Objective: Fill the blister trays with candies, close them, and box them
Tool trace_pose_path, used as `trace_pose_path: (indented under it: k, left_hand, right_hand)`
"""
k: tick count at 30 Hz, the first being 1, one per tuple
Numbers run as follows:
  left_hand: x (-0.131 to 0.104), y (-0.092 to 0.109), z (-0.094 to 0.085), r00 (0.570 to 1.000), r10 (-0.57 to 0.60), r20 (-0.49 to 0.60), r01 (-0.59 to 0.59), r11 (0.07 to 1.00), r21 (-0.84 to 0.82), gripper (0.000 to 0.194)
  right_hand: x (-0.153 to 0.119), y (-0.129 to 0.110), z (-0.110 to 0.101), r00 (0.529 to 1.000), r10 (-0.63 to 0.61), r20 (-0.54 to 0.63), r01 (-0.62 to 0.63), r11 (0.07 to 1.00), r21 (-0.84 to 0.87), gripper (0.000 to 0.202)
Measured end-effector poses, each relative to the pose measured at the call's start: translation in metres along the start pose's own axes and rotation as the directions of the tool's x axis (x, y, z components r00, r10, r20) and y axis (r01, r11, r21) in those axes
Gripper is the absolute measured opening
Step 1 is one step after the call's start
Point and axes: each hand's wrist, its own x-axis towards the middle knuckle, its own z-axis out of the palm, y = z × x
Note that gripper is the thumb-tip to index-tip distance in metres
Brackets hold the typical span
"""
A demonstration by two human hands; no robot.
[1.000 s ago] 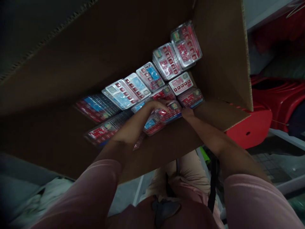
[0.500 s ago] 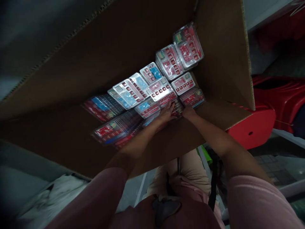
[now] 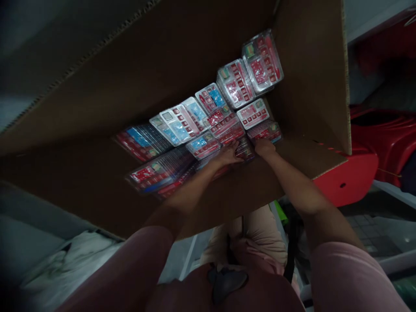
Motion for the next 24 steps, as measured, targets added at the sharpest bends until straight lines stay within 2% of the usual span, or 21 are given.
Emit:
trace_pose_path:
  k: [3, 5, 9, 11, 13, 17, 19, 21, 24]
  left_hand:
    - [-0.004, 0.002, -0.003, 1.000, 0.001, 0.022, -0.001, 1.000, -0.031, 0.110]
    - [-0.003, 0.000, -0.005, 0.997, -0.014, 0.080, 0.018, 0.998, -0.052, 0.110]
    - [0.011, -0.011, -0.007, 0.989, -0.015, 0.145, 0.027, 0.996, -0.083, 0.112]
    - [0.017, -0.014, -0.007, 0.995, -0.020, 0.096, 0.030, 0.995, -0.100, 0.110]
    - [0.016, -0.013, -0.006, 0.999, -0.046, 0.001, 0.046, 0.994, -0.099, 0.105]
    - [-0.001, 0.000, -0.007, 0.981, -0.125, -0.150, 0.126, 0.992, -0.007, 0.093]
    - [-0.010, 0.008, -0.007, 0.974, -0.119, -0.195, 0.134, 0.988, 0.069, 0.087]
    - [-0.014, 0.013, -0.007, 0.975, -0.086, -0.205, 0.115, 0.984, 0.133, 0.082]
    - [-0.016, 0.018, -0.003, 0.986, -0.083, -0.146, 0.105, 0.983, 0.152, 0.083]
  right_hand:
    - [-0.005, -0.001, -0.001, 0.999, 0.029, -0.013, -0.028, 0.998, 0.059, 0.043]
    - [-0.006, 0.000, -0.002, 0.999, 0.034, -0.027, -0.031, 0.995, 0.095, 0.043]
    - [-0.008, 0.001, -0.005, 0.998, 0.044, -0.034, -0.039, 0.988, 0.149, 0.044]
    - [-0.008, 0.001, -0.006, 0.999, 0.029, -0.040, -0.023, 0.989, 0.146, 0.046]
    - [-0.008, 0.000, -0.009, 0.999, 0.008, -0.043, -0.002, 0.992, 0.129, 0.045]
    - [-0.006, -0.006, -0.016, 0.998, 0.002, -0.064, 0.006, 0.993, 0.116, 0.039]
    - [-0.006, -0.009, -0.019, 0.998, 0.009, -0.068, 0.000, 0.992, 0.126, 0.039]
    - [-0.006, -0.009, -0.020, 0.998, 0.007, -0.063, 0.001, 0.992, 0.127, 0.039]
    - [-0.006, -0.005, -0.019, 0.998, -0.004, -0.065, 0.013, 0.990, 0.143, 0.039]
